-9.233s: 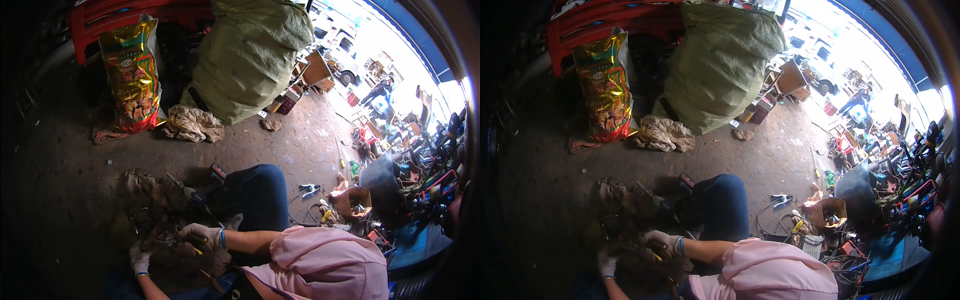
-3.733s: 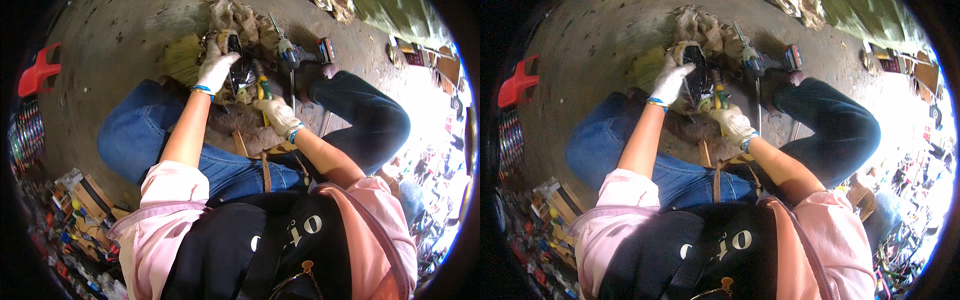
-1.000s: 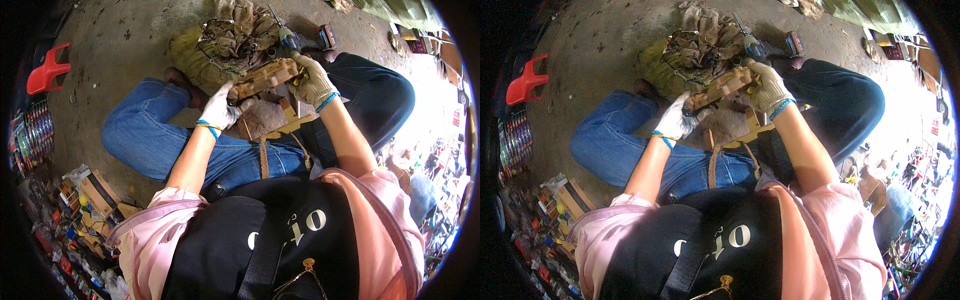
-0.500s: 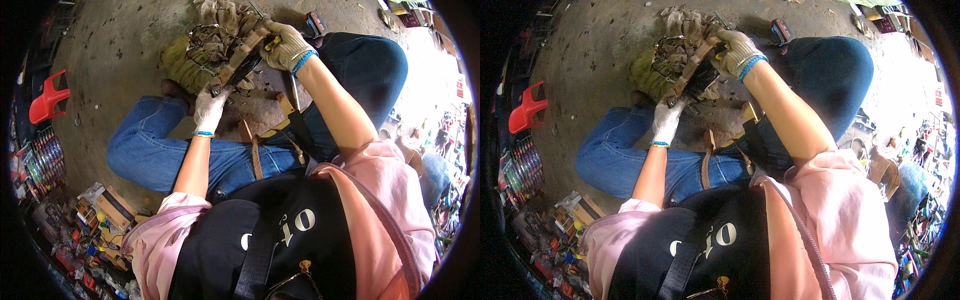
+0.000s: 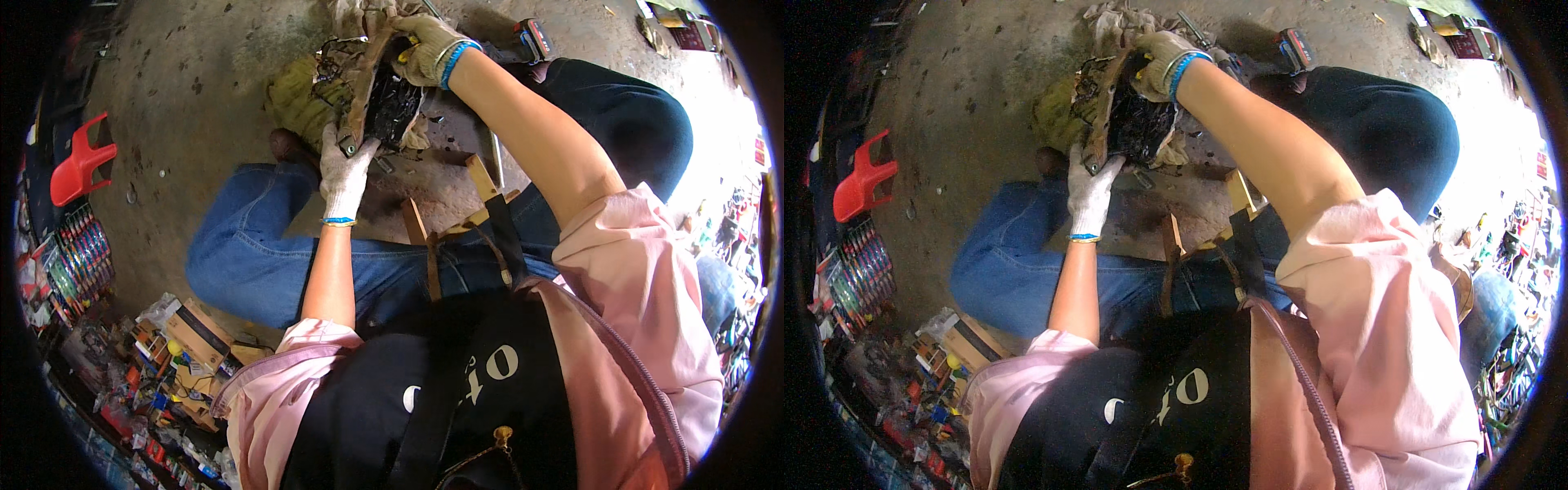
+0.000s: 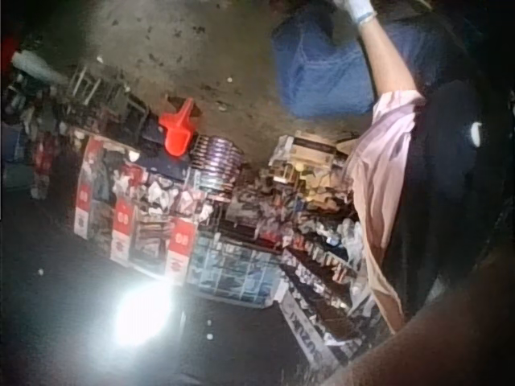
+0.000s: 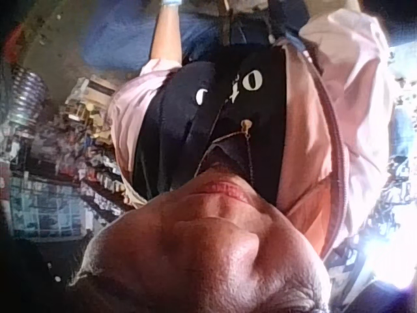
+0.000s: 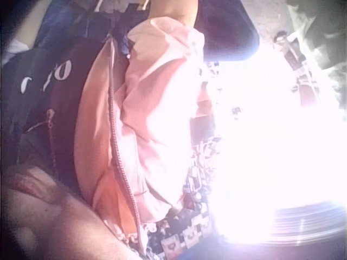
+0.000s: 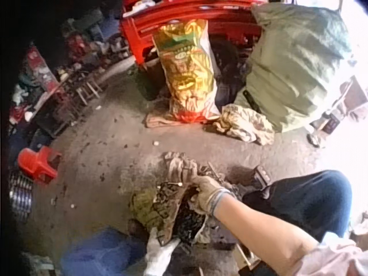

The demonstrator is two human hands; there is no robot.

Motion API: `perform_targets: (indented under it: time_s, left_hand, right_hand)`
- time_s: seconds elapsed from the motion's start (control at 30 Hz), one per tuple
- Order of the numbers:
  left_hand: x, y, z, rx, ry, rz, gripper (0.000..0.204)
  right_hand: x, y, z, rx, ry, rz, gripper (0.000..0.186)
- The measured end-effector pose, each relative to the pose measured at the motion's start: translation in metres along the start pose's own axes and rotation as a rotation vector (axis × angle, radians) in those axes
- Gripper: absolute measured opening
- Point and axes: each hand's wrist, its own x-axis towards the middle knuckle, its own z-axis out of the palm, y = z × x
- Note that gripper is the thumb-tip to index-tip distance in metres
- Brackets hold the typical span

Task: The person sits on the floor and uses a power drill, pliers, and a hammer to disassemble and clean a greasy engine part. They remove bolts, scrape residue, and wipe the part with a rag while seated.

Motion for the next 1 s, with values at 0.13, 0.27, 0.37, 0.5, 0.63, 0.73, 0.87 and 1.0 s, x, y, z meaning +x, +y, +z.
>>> perform_targets:
  time_s: [0.13, 0.27, 0.37, 0.5, 0.63, 0.73, 0.87, 1.0]
  left_hand:
    - [0.008, 0.003, -0.001, -0.056, -0.023, -0.073, 0.067]
    - [0.015, -0.002, 0.003, -0.442, -0.026, -0.368, 0.044]
    - [0.016, -0.011, 0.007, -0.636, 0.039, -0.428, 0.036]
    - [0.019, -0.022, 0.007, -0.651, 0.042, -0.473, 0.041]
    - [0.022, -0.030, 0.011, -0.628, 0.043, -0.483, 0.044]
    - [0.025, -0.034, 0.015, -0.631, 0.038, -0.569, 0.045]
    - [0.028, -0.030, 0.018, -0.604, 0.063, -0.614, 0.029]
    - [0.030, -0.022, 0.021, -0.602, 0.109, -0.647, 0.047]
  right_hand:
    - [0.026, 0.000, 0.001, -0.228, -0.075, -0.012, 0.026]
    - [0.022, -0.006, -0.022, -1.591, -0.143, -0.542, 0.032]
    - [0.033, -0.002, -0.035, -1.706, 0.128, -0.317, 0.042]
    - [0.057, 0.020, -0.057, -1.844, 0.241, -0.249, 0.067]
    - [0.052, 0.051, -0.095, -1.780, 0.281, -0.329, 0.065]
    - [0.037, 0.066, -0.120, -1.677, 0.326, -0.526, 0.055]
    - [0.029, 0.058, -0.153, -1.382, 0.581, -0.570, 0.037]
    - [0.030, 0.043, -0.181, -1.354, 0.625, -0.702, 0.028]
